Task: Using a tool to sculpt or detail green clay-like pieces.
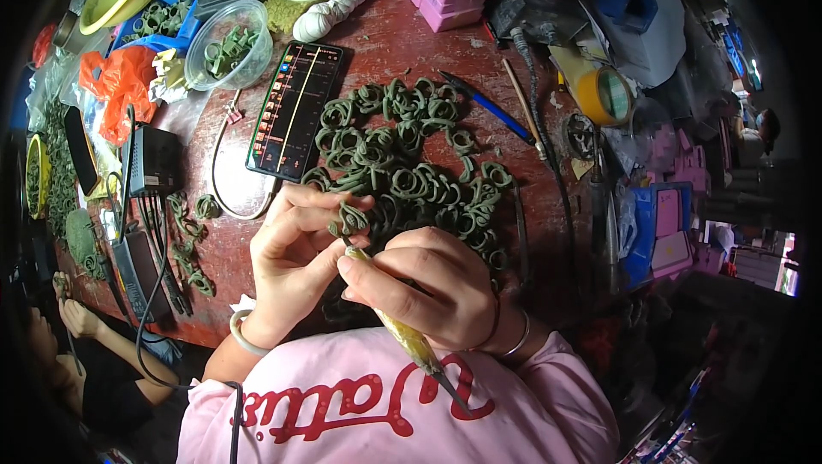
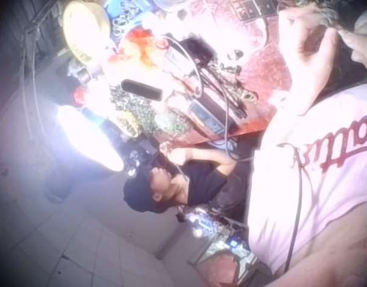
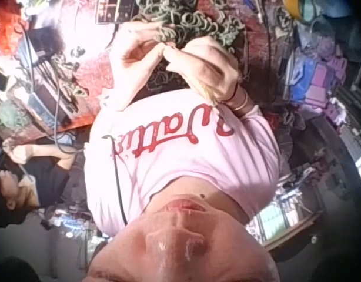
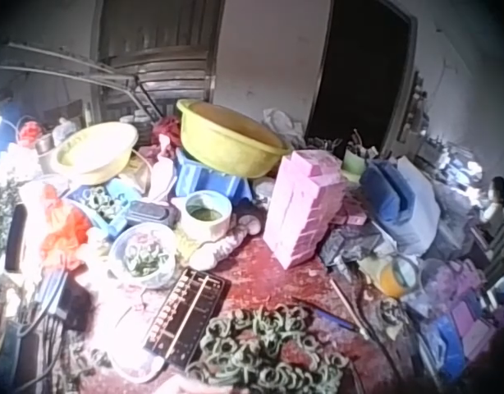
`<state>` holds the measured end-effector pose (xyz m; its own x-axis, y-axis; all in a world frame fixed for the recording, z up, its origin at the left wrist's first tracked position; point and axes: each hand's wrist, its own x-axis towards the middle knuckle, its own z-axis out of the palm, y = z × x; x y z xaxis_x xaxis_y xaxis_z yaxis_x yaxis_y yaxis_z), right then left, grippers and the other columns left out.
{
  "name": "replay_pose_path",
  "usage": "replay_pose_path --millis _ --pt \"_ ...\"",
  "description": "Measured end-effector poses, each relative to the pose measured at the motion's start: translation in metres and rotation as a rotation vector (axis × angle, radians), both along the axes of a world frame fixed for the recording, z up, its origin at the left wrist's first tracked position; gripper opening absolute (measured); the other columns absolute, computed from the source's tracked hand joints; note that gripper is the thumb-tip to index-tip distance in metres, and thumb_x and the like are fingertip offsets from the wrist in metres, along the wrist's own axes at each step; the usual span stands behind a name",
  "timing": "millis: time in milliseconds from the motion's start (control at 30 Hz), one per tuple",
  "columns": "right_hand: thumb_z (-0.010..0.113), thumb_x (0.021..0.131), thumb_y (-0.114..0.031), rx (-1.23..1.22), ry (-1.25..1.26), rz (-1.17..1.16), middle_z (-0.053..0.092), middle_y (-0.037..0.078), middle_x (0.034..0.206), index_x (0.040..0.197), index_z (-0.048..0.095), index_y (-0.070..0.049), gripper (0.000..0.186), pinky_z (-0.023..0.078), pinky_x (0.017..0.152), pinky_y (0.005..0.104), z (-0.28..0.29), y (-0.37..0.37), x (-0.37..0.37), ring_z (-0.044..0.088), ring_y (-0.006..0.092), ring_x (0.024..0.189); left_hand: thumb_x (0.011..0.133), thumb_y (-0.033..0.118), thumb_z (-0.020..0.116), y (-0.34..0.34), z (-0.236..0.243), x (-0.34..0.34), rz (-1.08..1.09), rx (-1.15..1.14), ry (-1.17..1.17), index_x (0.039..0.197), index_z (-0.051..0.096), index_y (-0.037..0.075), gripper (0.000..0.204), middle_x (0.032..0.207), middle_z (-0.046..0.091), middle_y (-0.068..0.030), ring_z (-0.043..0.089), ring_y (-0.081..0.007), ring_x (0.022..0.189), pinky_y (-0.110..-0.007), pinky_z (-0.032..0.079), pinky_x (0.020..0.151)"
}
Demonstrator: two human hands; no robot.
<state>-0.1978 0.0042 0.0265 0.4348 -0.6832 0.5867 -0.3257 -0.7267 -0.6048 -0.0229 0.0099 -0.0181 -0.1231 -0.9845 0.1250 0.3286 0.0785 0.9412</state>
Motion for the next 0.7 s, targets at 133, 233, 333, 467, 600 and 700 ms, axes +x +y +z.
replay_pose_path --millis 133,233,333,467,600,700 --pt "0.083 0.069 -0.002 0.002 -0.005 -0.012 0.063 0.005 0.088 0.114 0.066 -0.001 0.048 0.053 0.061 0.0303 0.004 0.0 -0.002 0.062 0.0199 0.073 0.076 -0.012 0.071 -0.004 0.004 0.003 0.071 -0.109 -0.25 0.094 0.066 -0.004 0.021 0.11 0.056 -0.0123 0.066 -0.0259 0.104 -0.032 0.058 0.086" --pt "0.074 0.084 -0.006 -0.035 -0.043 -0.068 0.064 0.009 0.086 0.107 0.065 -0.002 0.026 0.05 0.058 0.0304 0.003 -0.002 -0.004 0.06 0.0215 0.066 0.074 -0.009 0.076 -0.001 0.004 -0.001 0.071 -0.175 -0.367 0.089 0.068 -0.001 0.019 0.104 0.061 -0.0117 0.067 -0.0244 0.101 -0.032 0.056 0.084" --pt "0.077 0.08 -0.005 -0.002 -0.05 -0.056 0.065 0.008 0.089 0.11 0.064 -0.002 0.033 0.05 0.058 0.0296 0.006 -0.002 -0.007 0.061 0.0203 0.068 0.078 -0.011 0.072 0.0 0.009 -0.005 0.013 0.044 -0.116 0.093 0.064 -0.003 0.019 0.109 0.058 -0.0121 0.064 -0.025 0.107 -0.032 0.057 0.091" --pt "0.082 0.073 -0.003 0.11 -0.071 -0.019 0.067 0.005 0.091 0.112 0.064 -0.003 0.043 0.051 0.058 0.0293 0.006 -0.001 -0.009 0.061 0.0195 0.069 0.082 -0.014 0.066 -0.003 0.003 0.0 -0.108 0.184 0.191 0.1 0.056 -0.004 0.023 0.114 0.054 -0.012 0.06 -0.0264 0.115 -0.032 0.056 0.096" --pt "0.074 0.085 -0.009 0.064 -0.128 0.008 0.067 0.01 0.081 0.101 0.065 0.002 0.021 0.049 0.055 0.0292 0.0 -0.003 -0.005 0.06 0.0196 0.062 0.082 -0.016 0.065 -0.002 0.002 -0.001 -0.117 0.211 0.262 0.102 0.054 -0.003 0.026 0.115 0.052 -0.0122 0.059 -0.0269 0.116 -0.032 0.056 0.096" --pt "0.076 0.083 -0.01 0.058 -0.11 0.0 0.067 0.01 0.082 0.101 0.065 0.002 0.023 0.049 0.054 0.0291 0.0 -0.003 -0.005 0.06 0.02 0.062 0.082 -0.016 0.065 -0.002 0.003 -0.001 -0.074 0.055 0.093 0.102 0.054 -0.003 0.027 0.115 0.052 -0.0128 0.059 -0.0277 0.117 -0.033 0.057 0.095"
